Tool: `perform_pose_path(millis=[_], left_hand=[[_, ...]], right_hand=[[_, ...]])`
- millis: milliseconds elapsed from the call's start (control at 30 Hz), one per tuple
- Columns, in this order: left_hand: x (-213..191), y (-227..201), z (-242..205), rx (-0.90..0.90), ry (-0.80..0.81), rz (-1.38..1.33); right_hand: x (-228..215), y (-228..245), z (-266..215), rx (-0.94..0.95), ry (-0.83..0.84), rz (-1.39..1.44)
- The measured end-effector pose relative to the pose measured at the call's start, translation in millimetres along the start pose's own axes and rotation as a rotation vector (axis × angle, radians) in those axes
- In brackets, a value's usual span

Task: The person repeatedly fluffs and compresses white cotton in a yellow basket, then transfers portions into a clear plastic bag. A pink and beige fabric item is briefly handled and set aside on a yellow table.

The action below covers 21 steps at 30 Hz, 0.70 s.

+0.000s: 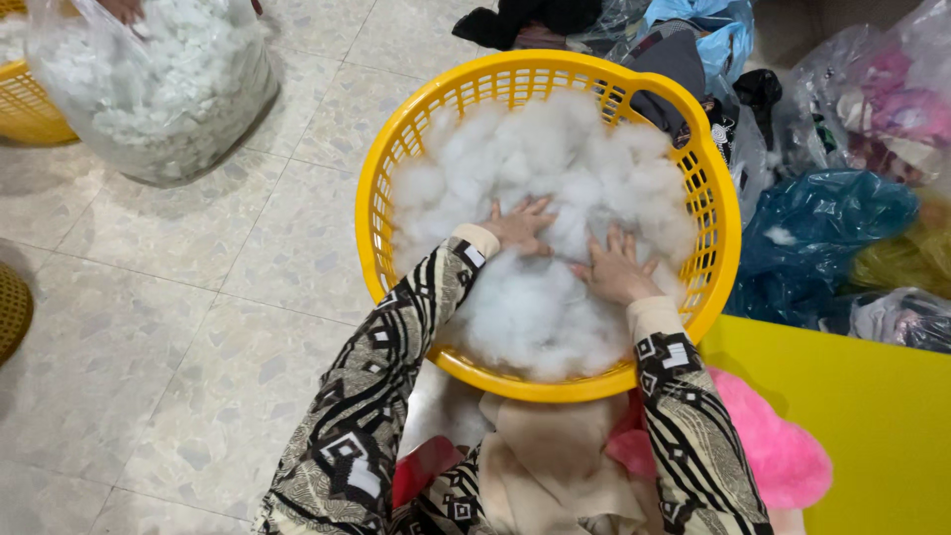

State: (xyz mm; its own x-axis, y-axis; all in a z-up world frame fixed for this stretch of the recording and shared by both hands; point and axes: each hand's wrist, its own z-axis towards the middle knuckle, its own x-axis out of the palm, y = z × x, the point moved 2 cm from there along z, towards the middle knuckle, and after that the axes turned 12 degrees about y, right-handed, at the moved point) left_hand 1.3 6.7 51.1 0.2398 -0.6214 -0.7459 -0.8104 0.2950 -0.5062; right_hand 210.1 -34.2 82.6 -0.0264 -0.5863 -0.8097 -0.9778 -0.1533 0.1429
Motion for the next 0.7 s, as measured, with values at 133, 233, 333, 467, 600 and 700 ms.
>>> perform_pose_path(millis=[133,233,333,467,600,700], left_hand=[[-44,0,-51,0.359,-0.155,-0.304],[-76,-18,-110,0.492,-0.338,-0.356],[-83,-39,-175,0.408,-0.565,-0.248],[-44,-61,-245,0.21,-0.751,-0.076],[-5,-75,-270,0.109,-0.883,0.023],[2,-85,-270,0.162,-0.983,-0.065]], right_hand=[[-19,-1,-16,-0.042,-0.183,0.032],[-38,7,-48,-0.101,-0.346,0.157],[-57,11,-93,-0.33,-0.518,0.244],[-66,23,-148,-0.247,-0.643,0.136],[-58,61,-188,-0.363,-0.798,0.176],[-48,95,-199,-0.521,-0.581,0.43]])
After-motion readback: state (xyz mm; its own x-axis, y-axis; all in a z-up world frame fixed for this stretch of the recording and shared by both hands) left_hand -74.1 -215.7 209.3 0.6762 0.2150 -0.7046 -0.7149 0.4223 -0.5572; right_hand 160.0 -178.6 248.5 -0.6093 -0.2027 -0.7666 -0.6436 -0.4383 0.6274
